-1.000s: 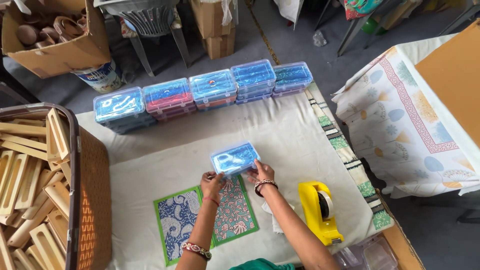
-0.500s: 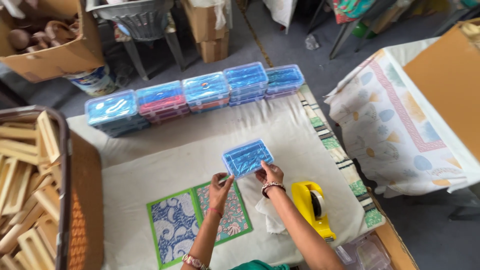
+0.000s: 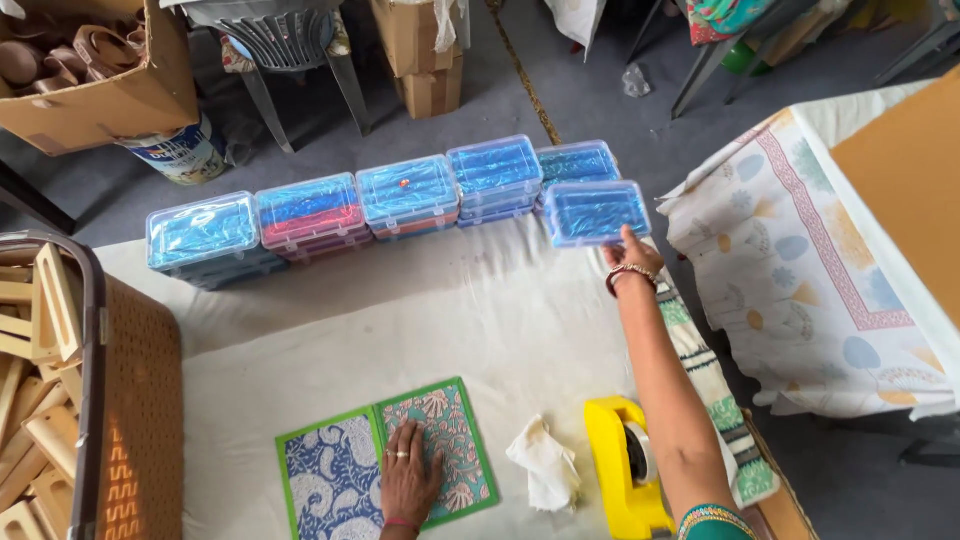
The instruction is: The person wipes rectangular wooden blocks with a white cloth, picking them one by one from a large basket and placing them on a patterned mat for wiping before moving them to the side.
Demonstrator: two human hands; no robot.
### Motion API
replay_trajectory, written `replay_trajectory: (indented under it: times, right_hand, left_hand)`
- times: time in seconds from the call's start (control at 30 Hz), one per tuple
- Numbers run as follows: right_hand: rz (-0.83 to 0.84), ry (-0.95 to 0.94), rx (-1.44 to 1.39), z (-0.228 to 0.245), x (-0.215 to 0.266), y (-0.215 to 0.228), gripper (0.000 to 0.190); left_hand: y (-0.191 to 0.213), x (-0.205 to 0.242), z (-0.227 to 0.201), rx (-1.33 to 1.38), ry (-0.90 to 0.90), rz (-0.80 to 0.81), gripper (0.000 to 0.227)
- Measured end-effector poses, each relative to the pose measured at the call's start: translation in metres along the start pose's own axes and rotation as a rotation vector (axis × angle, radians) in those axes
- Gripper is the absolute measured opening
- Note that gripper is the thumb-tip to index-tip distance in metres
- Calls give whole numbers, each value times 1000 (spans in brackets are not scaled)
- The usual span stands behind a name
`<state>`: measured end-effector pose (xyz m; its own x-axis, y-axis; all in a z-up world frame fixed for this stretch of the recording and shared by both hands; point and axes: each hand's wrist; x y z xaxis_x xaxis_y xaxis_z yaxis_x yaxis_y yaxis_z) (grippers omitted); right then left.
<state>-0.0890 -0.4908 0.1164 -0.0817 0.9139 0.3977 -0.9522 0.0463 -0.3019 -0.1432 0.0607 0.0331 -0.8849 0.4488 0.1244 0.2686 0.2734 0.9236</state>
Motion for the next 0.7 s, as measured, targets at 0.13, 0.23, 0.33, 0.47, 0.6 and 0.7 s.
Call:
replay_trajectory:
  times: [0.13,0.23,0.33,0.47,0.6,0.7]
  right_hand:
    - [57,49,4,5,-41,-35,25]
    - [9,89,84,11,-55,-61,30]
    - [-4,81,103,13,-63,-80,29]
    - [-16,98,169,7,-79,-99,34]
    - [14,105,228,5,-83,-113,37]
    - [4,106,268,3,-83,-120,35]
  left_hand:
    - [-11,-3,5,-12,20,47,66]
    - [-26,-4,13,-25,8,22,62]
    - [-44,-4,22,0,-24,-4,64]
    - [-61,-3,32,14,-30,36,71]
    - [-72,-2,42,6,-32,87,71]
    - [-74,-2,43,-6,-24,110,72]
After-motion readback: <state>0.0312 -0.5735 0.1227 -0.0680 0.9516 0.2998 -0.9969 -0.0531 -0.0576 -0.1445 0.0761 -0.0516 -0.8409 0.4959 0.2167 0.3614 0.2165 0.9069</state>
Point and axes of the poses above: each hand's wrist, its own x-axis away from the middle knuckle, its own y-axis out of the back of the hand, z = x × y, and after that the axes turned 9 degrees about y, right-handed
